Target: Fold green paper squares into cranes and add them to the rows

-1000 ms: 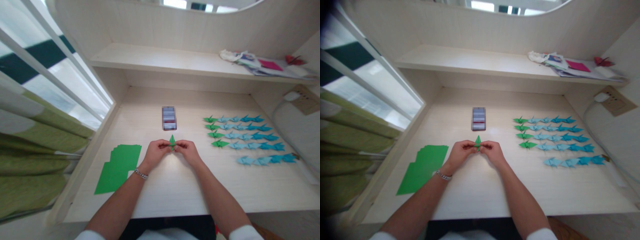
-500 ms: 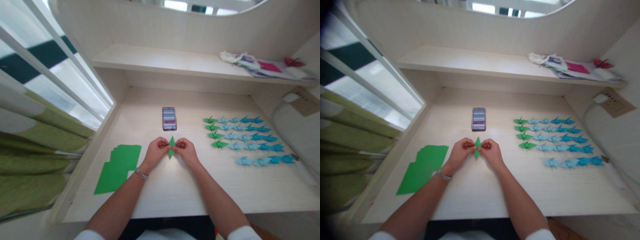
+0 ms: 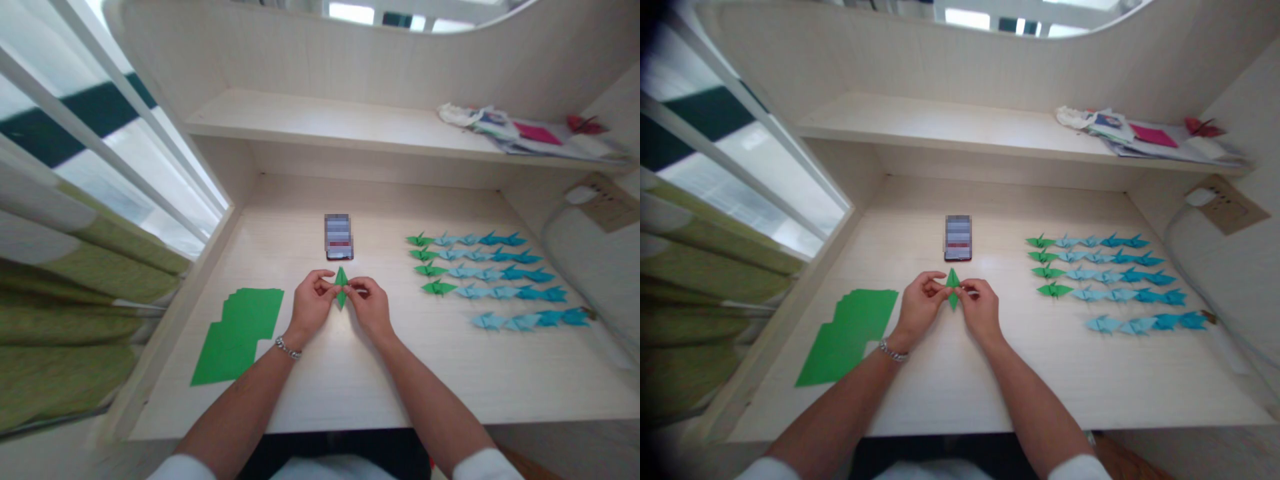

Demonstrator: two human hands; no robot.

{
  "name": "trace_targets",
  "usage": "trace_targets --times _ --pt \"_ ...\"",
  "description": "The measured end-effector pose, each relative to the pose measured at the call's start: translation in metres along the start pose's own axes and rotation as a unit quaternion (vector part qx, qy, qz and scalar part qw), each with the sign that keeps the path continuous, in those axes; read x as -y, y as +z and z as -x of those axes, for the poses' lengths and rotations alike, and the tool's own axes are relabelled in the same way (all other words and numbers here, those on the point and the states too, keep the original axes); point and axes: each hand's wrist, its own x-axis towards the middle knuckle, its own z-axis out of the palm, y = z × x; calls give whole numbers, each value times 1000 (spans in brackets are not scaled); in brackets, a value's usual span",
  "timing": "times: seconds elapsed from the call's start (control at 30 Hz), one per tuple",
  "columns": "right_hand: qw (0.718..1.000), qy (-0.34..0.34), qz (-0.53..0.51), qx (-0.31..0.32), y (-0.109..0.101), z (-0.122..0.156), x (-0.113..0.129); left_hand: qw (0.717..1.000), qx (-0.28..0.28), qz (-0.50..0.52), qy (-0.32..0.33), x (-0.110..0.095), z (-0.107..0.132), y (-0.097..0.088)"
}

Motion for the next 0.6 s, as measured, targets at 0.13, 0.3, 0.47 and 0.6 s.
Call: trace_targets --times 0.13,0.3,0.47,0.6 --pt "1000 -18 16 10 1 3 6 995 -10 -89 48 -3 2 0" --pt "996 51 -61 27 1 -2 -1 987 65 -124 85 -6 5 -1" --pt "997 56 -55 20 -4 -8 -10 980 107 -140 88 -6 6 -1" --pt "995 63 -72 29 -3 -7 -13 983 52 -146 97 -7 5 -2"
